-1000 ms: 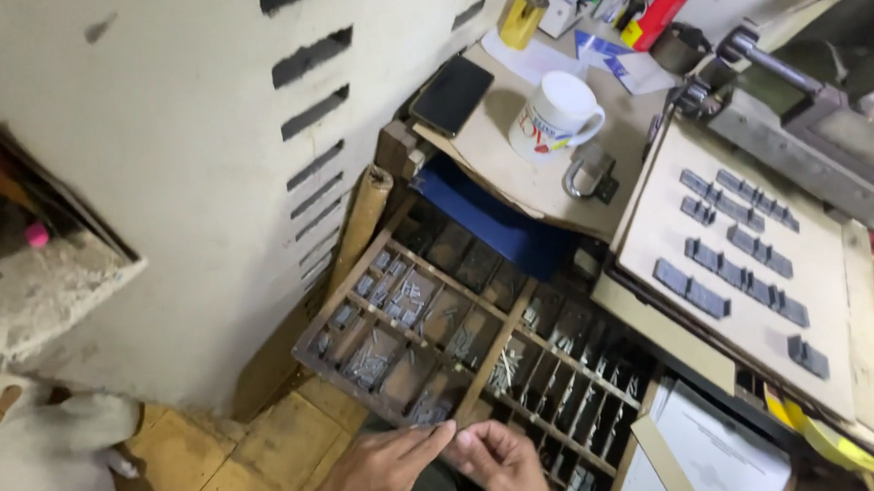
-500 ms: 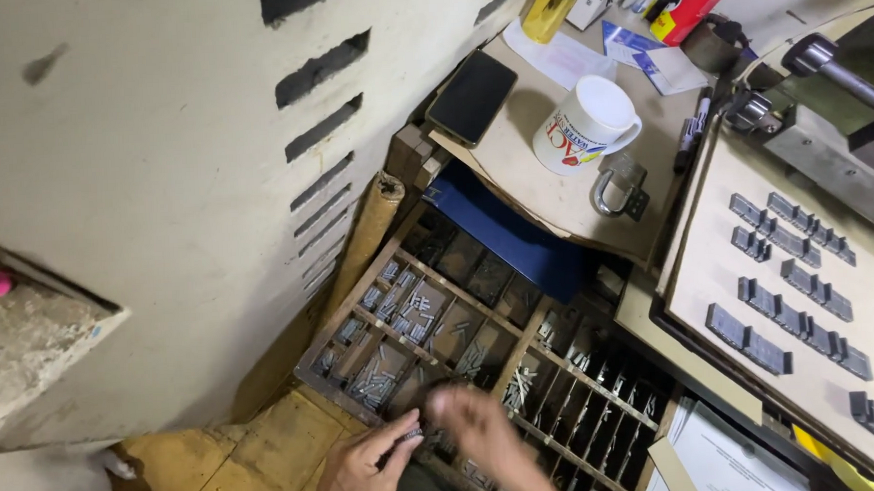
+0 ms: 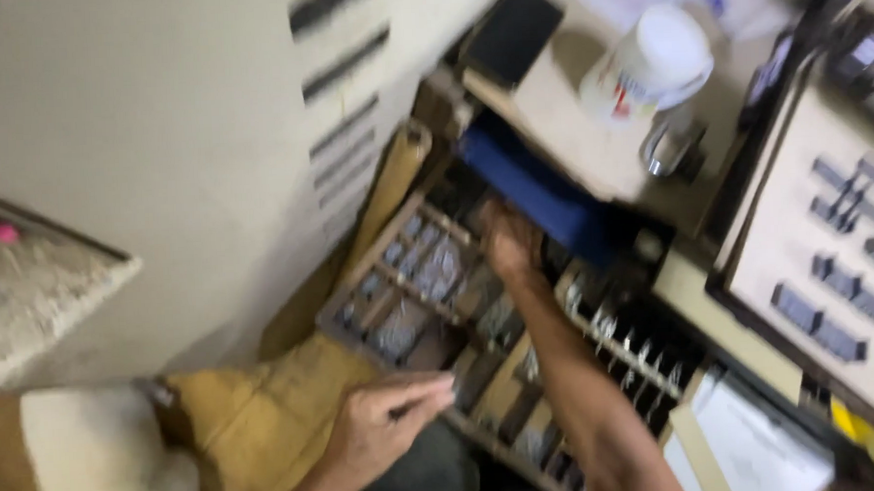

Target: The person organizes small metal printing blocks by hand, selecting them from a wooden tray and arranging them in rows on a board.

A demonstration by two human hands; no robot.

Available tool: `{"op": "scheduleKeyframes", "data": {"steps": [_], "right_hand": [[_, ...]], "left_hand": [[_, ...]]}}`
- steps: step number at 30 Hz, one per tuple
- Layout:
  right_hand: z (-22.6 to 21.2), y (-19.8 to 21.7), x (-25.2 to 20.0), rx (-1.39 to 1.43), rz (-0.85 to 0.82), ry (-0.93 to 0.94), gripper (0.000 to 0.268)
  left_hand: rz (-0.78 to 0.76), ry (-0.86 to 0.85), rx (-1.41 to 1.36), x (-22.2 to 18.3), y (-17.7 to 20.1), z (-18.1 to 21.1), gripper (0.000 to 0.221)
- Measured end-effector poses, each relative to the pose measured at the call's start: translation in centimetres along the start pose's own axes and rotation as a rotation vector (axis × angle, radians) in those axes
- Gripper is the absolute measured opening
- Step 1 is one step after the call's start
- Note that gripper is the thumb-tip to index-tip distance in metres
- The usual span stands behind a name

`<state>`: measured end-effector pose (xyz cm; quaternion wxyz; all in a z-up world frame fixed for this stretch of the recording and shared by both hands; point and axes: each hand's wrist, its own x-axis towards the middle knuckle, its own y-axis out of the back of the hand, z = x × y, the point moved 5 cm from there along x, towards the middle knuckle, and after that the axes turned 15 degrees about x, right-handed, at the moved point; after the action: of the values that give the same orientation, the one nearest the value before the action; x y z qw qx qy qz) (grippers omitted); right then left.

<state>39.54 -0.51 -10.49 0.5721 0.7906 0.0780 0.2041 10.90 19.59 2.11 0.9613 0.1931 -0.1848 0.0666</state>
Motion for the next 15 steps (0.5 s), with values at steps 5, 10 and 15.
{"op": "scheduleKeyframes", "data": {"steps": [5,10,15], "right_hand": [[-5.7,6.6,-7.5,0.552,0.199,0.03,0.02],[-6.2,8.7,-18.4,0.815,0.003,-0.387,0.056],[-5.6,11.4,-27.8,1.063,0.146,-0.653,0.027]], "left_hand": [[0.018,-0.096,-0.011,-1.7,-1.1,1.0,0.034],[-0.052,-0.206,0.046,-2.5,-1.6,2.3,0.055],[-0.115,-0.291,0.022,-3.0,-2.7,4.3,0.057]]}}
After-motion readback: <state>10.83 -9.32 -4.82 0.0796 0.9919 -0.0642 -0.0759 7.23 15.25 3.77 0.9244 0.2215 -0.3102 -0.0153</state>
